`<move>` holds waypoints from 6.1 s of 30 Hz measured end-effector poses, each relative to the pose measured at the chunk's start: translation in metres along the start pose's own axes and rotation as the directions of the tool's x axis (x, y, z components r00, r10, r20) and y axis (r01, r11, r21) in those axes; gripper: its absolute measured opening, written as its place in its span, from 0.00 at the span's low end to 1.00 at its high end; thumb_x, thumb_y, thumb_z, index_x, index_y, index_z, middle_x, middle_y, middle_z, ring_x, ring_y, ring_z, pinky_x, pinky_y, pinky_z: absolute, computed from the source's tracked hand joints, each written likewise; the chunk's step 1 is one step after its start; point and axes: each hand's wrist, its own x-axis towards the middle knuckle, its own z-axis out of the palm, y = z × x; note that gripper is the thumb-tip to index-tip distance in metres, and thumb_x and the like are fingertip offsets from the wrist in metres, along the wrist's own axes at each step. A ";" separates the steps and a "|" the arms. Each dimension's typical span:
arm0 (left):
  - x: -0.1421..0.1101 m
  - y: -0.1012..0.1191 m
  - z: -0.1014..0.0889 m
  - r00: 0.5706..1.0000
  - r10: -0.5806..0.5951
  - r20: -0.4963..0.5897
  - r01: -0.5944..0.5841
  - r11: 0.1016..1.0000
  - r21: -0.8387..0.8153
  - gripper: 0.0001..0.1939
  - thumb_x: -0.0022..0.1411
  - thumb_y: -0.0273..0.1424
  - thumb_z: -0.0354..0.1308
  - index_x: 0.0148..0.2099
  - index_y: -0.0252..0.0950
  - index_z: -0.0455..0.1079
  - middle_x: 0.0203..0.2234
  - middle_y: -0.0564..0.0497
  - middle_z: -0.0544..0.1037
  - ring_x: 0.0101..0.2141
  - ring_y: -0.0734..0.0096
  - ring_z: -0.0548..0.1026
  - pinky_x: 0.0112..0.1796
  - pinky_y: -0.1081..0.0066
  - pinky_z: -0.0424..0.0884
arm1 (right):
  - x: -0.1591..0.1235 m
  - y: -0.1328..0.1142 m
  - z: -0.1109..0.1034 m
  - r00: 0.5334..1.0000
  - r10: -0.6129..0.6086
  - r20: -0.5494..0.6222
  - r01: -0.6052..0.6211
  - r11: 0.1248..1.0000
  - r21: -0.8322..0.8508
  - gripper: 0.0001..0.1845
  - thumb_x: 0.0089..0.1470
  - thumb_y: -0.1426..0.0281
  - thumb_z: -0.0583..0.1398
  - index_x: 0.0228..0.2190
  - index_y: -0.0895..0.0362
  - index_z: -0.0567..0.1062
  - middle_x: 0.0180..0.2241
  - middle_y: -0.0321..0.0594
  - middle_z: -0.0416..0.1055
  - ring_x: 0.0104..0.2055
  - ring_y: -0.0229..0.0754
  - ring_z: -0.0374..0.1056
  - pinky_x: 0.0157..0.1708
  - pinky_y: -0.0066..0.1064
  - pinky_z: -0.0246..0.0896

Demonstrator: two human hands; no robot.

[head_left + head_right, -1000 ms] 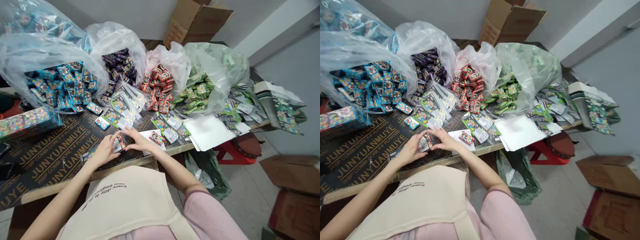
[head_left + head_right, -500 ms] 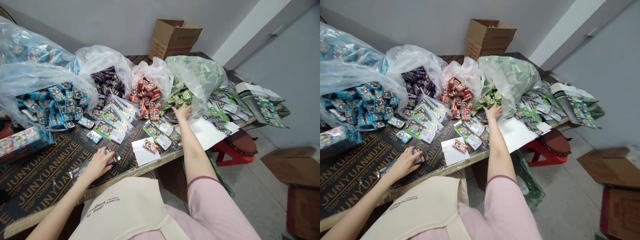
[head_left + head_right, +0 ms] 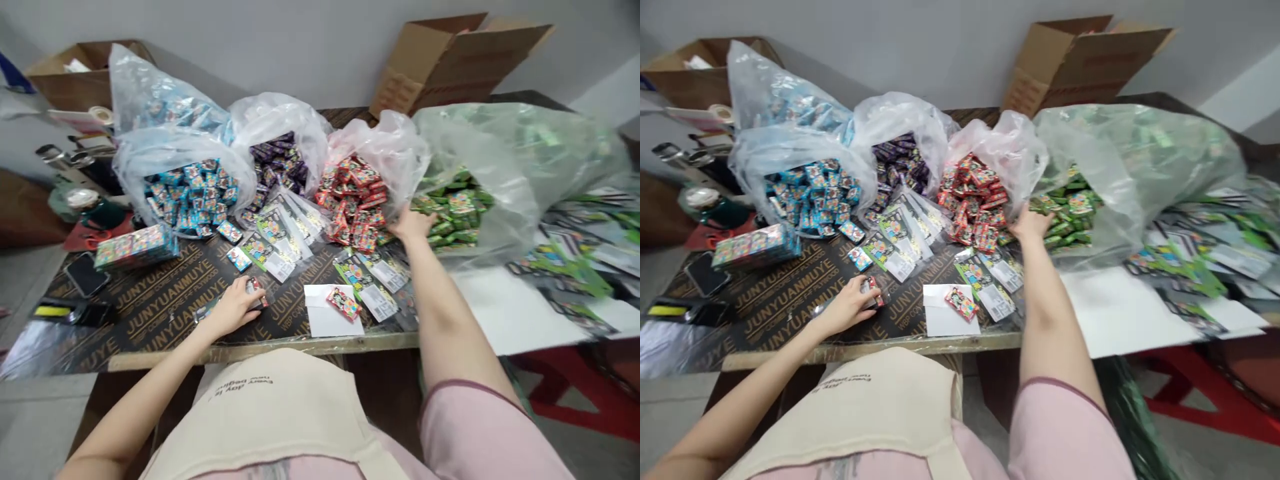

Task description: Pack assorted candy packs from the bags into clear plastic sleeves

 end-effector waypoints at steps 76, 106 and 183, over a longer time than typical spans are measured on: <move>-0.050 -0.048 0.016 0.975 -0.223 -0.014 0.222 0.973 -0.065 0.43 0.45 0.36 0.66 0.63 0.33 0.55 0.52 0.40 0.66 0.51 0.51 0.65 0.53 0.55 0.62 | -0.253 -0.215 0.027 0.524 -0.841 0.137 0.535 0.449 0.716 0.45 0.46 0.66 0.67 0.63 0.54 0.56 0.58 0.51 0.63 0.59 0.54 0.59 0.57 0.50 0.55; 0.038 0.032 0.017 0.647 -0.725 0.238 -0.204 -0.465 -0.862 0.19 0.43 0.43 0.69 0.30 0.31 0.74 0.23 0.50 0.78 0.30 0.67 0.76 0.36 0.69 0.70 | -0.239 -0.272 -0.005 0.797 -0.084 0.599 -0.602 -0.191 0.775 0.22 0.36 0.69 0.65 0.34 0.51 0.63 0.24 0.29 0.75 0.31 0.42 0.73 0.34 0.34 0.66; 0.046 0.007 -0.032 0.955 -0.046 -0.294 -0.089 0.898 -0.431 0.07 0.58 0.28 0.56 0.33 0.36 0.76 0.26 0.51 0.69 0.30 0.69 0.69 0.32 0.70 0.63 | -0.208 -0.047 0.044 0.786 -0.596 0.163 0.489 0.761 0.426 0.14 0.58 0.67 0.55 0.24 0.52 0.77 0.40 0.44 0.77 0.41 0.48 0.65 0.47 0.47 0.56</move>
